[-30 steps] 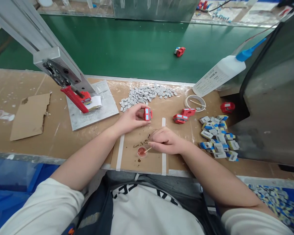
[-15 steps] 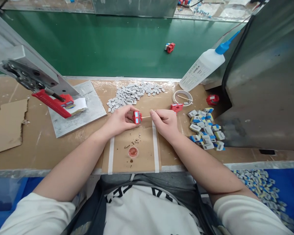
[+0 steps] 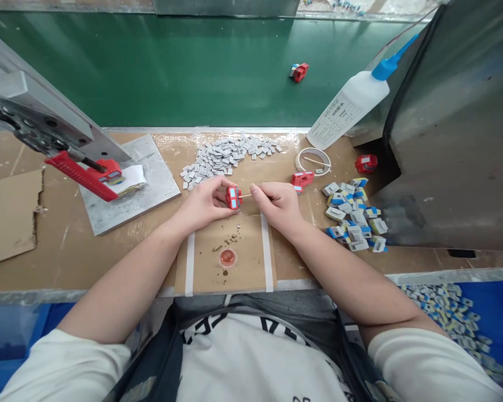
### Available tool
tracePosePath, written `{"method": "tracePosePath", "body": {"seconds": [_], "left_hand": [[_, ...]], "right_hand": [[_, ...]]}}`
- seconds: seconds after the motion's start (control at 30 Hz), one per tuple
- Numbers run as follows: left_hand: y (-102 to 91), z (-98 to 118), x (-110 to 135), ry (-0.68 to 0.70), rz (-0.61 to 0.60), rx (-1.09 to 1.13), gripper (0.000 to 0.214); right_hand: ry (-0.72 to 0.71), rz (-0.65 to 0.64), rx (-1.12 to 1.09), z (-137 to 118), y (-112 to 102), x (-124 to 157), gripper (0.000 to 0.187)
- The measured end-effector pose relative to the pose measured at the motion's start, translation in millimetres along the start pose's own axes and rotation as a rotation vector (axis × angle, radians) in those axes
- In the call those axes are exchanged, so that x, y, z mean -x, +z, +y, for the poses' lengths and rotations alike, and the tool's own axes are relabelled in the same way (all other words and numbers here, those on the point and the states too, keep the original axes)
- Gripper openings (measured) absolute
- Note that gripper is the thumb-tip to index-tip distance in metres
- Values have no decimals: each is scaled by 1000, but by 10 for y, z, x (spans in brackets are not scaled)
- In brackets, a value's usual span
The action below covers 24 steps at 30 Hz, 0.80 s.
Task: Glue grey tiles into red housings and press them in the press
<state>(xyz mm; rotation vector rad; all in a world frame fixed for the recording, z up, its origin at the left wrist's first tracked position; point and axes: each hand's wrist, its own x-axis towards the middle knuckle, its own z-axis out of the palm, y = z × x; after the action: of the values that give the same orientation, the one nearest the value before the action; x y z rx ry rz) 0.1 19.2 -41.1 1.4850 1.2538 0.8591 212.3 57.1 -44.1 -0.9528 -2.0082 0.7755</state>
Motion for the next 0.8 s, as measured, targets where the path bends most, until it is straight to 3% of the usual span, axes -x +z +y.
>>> {"method": "tracePosePath", "body": {"seconds": [0.23, 0.3, 0.43, 0.53, 0.67, 0.8], "left_hand": [[4, -11, -6, -11, -5, 26, 47], [0, -15, -7, -19, -4, 45, 49], [-17, -23, -10, -34, 2, 62, 49], [-31, -38, -20, -43, -4, 68, 48], [-36, -53, -32, -35, -1, 66, 48], [-46, -44, -27, -48, -12, 35, 45]], "right_hand": [[-6, 31, -45, -54, -120, 47, 64], [-109, -127, -123, -94, -170, 75, 61], [-384, -646, -139, -173, -111, 159, 56], [-449, -759, -8, -210, -4, 231, 52], [-400, -741, 95, -212, -47, 166, 53], [-47, -357, 290, -111, -192, -261, 38]]}}
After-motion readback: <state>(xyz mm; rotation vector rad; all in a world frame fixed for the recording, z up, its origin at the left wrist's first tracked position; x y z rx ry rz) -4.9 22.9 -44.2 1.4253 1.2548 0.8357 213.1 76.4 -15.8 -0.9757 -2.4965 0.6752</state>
